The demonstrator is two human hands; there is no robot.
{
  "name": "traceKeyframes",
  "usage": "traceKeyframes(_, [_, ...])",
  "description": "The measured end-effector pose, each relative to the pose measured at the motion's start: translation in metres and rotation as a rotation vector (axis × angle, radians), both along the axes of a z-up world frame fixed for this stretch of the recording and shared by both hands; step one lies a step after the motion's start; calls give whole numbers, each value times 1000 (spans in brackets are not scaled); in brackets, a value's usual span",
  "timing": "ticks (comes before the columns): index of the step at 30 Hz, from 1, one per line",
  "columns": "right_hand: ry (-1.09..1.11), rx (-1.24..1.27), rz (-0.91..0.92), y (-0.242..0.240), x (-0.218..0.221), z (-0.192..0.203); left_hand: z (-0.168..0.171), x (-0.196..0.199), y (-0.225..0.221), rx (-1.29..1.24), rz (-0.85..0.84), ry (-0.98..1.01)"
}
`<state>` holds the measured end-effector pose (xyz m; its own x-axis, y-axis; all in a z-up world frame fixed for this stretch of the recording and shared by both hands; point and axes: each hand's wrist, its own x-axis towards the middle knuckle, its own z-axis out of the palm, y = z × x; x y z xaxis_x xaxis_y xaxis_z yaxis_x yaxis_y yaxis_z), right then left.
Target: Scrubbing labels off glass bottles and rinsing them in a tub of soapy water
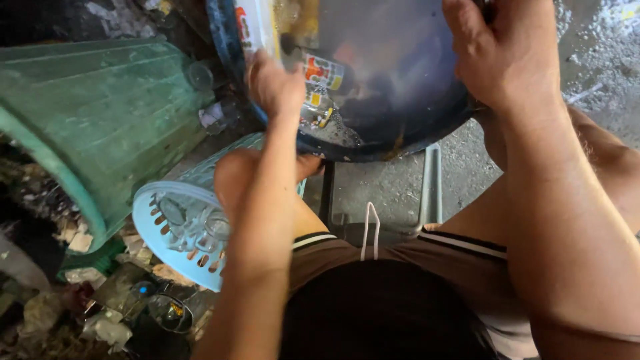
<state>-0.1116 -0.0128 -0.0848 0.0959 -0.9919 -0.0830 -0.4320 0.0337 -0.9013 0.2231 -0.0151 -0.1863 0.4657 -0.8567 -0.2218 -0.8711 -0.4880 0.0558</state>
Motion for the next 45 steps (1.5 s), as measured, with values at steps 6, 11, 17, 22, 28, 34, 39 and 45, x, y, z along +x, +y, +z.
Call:
traceKeyframes(6, [50,86,-18,-2,6,-8,-129,66,81,-123,408,-36])
traceKeyframes(11, [-52,332,-121,-2,15,22,-97,37,84,-233,518,253])
traceKeyframes(17, [-29,308,-169,-4,12,19,-55,-21,110,-242,-114,462])
traceKeyframes(22, [12,205,-129,-4,7,12,-47,-82,66,197,-608,404])
traceKeyframes(28, [-21,138,-121,-6,5,24,-110,-123,8,217,-821,510])
traceKeyframes(34, [-65,169,-119,-10,5,39,-99,-136,11,459,-323,730])
traceKeyframes(39, [71,165,-117,-7,2,37,-117,-113,65,298,-352,527])
traceKeyframes(45, [-53,200,-111,-7,6,39,-134,-114,76,477,-80,550])
